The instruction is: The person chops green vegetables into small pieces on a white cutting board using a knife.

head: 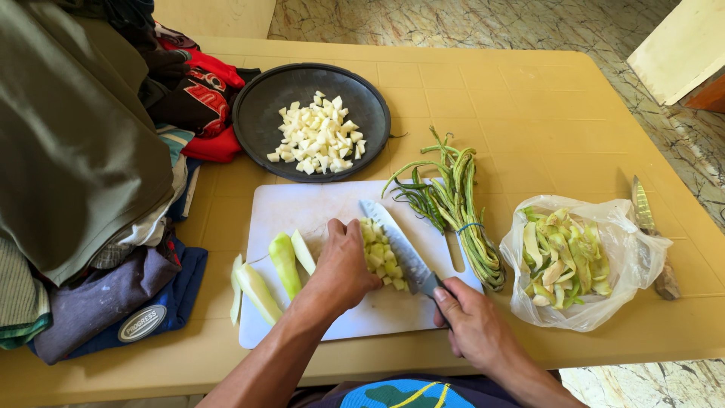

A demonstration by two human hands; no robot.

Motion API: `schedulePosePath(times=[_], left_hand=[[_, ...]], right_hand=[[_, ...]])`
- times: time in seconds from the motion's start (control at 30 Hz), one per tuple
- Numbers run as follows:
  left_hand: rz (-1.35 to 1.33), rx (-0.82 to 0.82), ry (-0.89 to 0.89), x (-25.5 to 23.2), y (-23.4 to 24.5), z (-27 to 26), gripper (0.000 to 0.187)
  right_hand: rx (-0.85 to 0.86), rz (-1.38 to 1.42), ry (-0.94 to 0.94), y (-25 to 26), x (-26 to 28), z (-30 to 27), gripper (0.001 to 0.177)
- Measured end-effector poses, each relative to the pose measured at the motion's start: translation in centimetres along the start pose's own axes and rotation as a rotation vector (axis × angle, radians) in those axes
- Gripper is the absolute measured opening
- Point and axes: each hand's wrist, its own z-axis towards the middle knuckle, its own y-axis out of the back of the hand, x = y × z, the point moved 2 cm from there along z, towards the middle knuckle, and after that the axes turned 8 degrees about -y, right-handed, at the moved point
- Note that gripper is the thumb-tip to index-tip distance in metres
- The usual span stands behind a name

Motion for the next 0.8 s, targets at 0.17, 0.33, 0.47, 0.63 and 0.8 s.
schedulePosePath(times=[0.17,0.33,0.47,0.63,0.8], left_hand=[[-0.066,-0.039,0.069,0.5,0.0,0.4,0.087],[-0.144,-0.07,0.125,1.3,0.3,0.6,0.084],[-0.113,-0.119,0.11,1.8,0.9,1.1,0.083],[-0.136,-0.159,0.095,1.5,2.8,2.1,0.08],[-0.189,-0.184,0.089,1.2,5.3,3.3,0.072]], right_hand=[[0.048,-0.038,-0.034,-1.1,1.7,0.0,0.031],[0.083,-0.007,-0.026,-1.4,3.3,0.0,0.032],[0.073,-0.03,-0.029,-1.3,4.5,-0.3,0.033],[0.041,-0.022,-0.037,-1.2,6.9,-0.3,0.032],[0.043,-0.011,-0.003,-1.1,10.0,0.5,0.031]])
